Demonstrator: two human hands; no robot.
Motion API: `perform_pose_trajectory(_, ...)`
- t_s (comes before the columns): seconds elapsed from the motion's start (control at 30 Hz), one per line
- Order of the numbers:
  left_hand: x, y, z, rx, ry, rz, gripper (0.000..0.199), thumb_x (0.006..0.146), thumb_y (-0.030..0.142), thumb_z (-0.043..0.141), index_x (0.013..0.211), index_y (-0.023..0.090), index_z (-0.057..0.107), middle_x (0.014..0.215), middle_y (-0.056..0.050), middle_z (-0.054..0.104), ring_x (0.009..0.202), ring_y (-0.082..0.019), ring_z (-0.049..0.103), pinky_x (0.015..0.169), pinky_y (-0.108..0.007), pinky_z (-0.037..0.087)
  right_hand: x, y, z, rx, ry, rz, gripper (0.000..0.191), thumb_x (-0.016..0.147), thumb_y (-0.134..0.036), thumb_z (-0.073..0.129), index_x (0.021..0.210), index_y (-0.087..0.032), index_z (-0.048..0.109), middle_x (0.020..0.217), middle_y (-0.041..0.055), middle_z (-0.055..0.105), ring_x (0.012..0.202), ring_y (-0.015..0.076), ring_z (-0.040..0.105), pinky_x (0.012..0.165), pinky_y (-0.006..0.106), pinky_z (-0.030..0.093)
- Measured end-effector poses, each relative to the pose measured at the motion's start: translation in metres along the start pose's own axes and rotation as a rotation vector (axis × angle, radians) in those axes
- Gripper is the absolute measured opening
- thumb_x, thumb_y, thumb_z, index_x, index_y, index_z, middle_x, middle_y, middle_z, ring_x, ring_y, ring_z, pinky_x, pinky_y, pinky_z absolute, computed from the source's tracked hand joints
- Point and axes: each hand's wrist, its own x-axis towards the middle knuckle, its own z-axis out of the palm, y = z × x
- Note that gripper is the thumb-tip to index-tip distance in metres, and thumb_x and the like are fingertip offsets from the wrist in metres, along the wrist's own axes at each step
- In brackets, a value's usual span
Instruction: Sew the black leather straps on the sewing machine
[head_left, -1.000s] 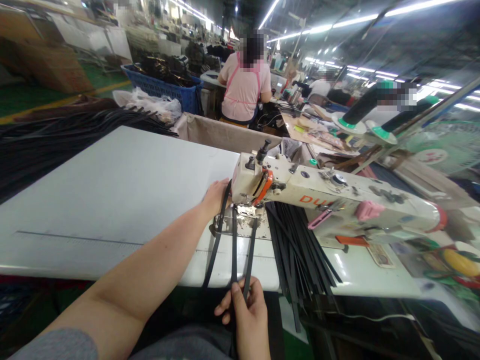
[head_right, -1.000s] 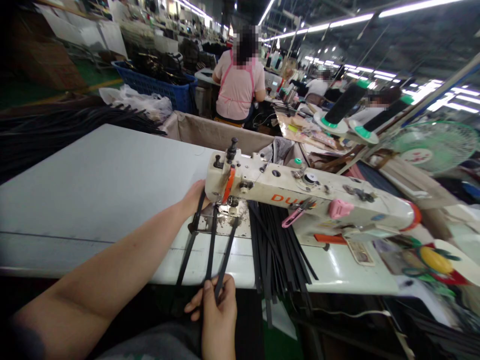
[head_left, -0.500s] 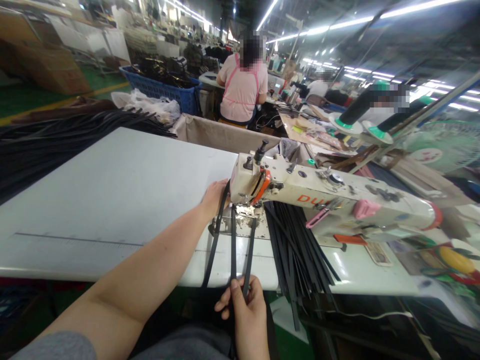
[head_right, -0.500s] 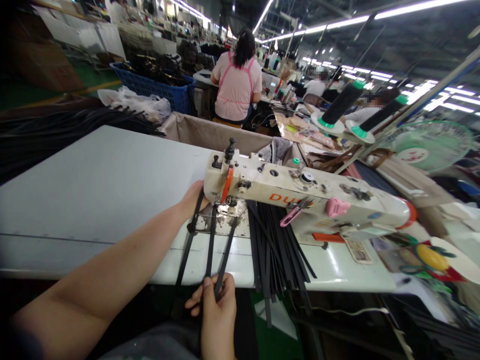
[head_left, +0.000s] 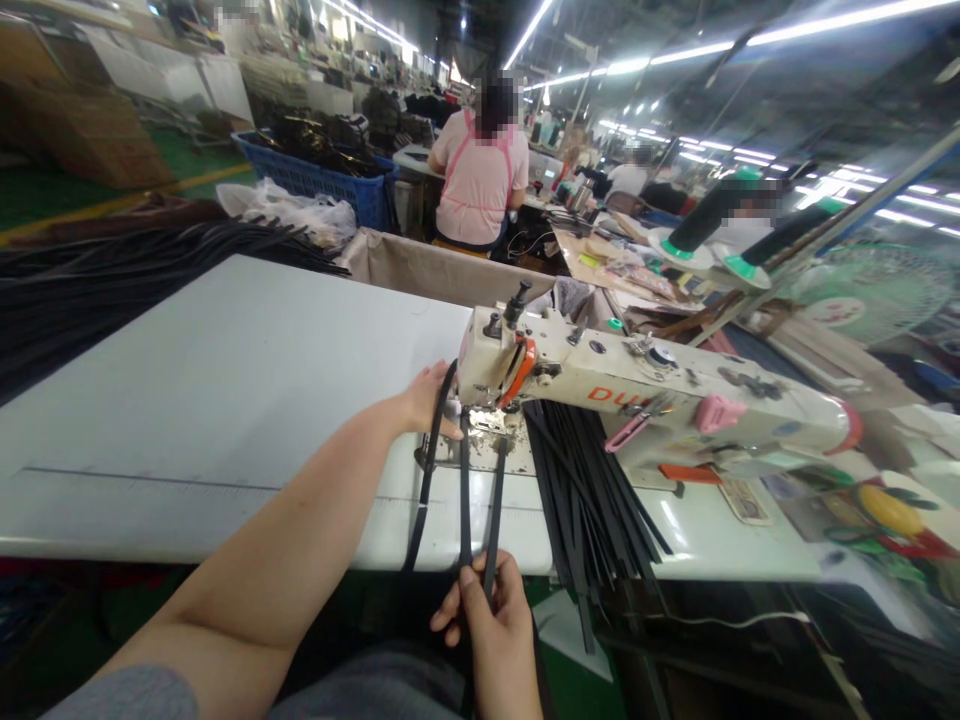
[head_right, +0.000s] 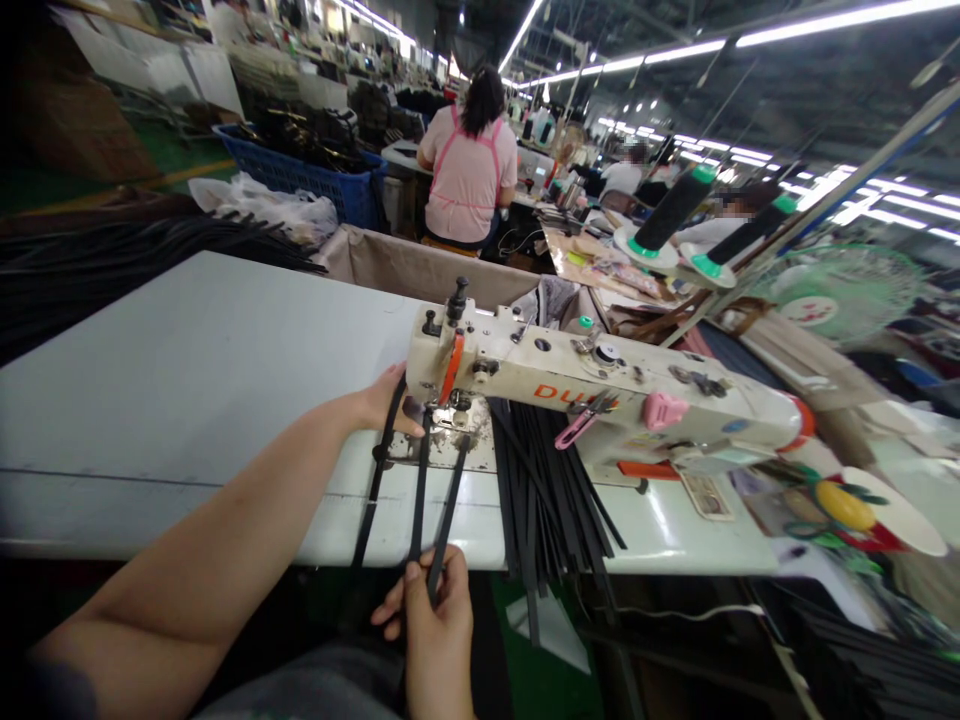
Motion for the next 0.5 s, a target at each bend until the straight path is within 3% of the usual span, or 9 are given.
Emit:
perform_pose_trajectory(0.17, 0.002, -0.001, 0.002, -0.014, -0.022, 0.008, 0.116, 0.054, 0.041, 0.095, 0.156, 0.018, 0.046, 0.164, -0.018, 0.044, 0.154, -0.045, 0.036, 0.131, -0.059, 0.021, -0.005, 0.011, -0.012, 0.0, 0.005, 0.02, 0.052, 0.088, -0.071, 0.07, 0.093, -0.021, 0.058, 0.06, -0.0015, 0.067, 0.051, 0.0166, 0.069, 0.045, 0.02, 0.043)
perform_pose_trajectory(0.5, 0.005, -0.005, 0.004, -0.035, -0.016, 0.048, 0.104, 0.051, 0.038, 0.097, 0.145, 0.013, 0.06, 0.16, -0.021, 0.047, 0.152, -0.046, 0.039, 0.128, -0.056, 0.031, -0.019, -0.009, -0.013, -0.054, 0.038, 0.063, 0.058, 0.082, -0.076, 0.073, 0.086, -0.018, 0.072, 0.057, 0.0007, 0.066, 0.055, 0.0154, 0.061, 0.054, 0.024, 0.045)
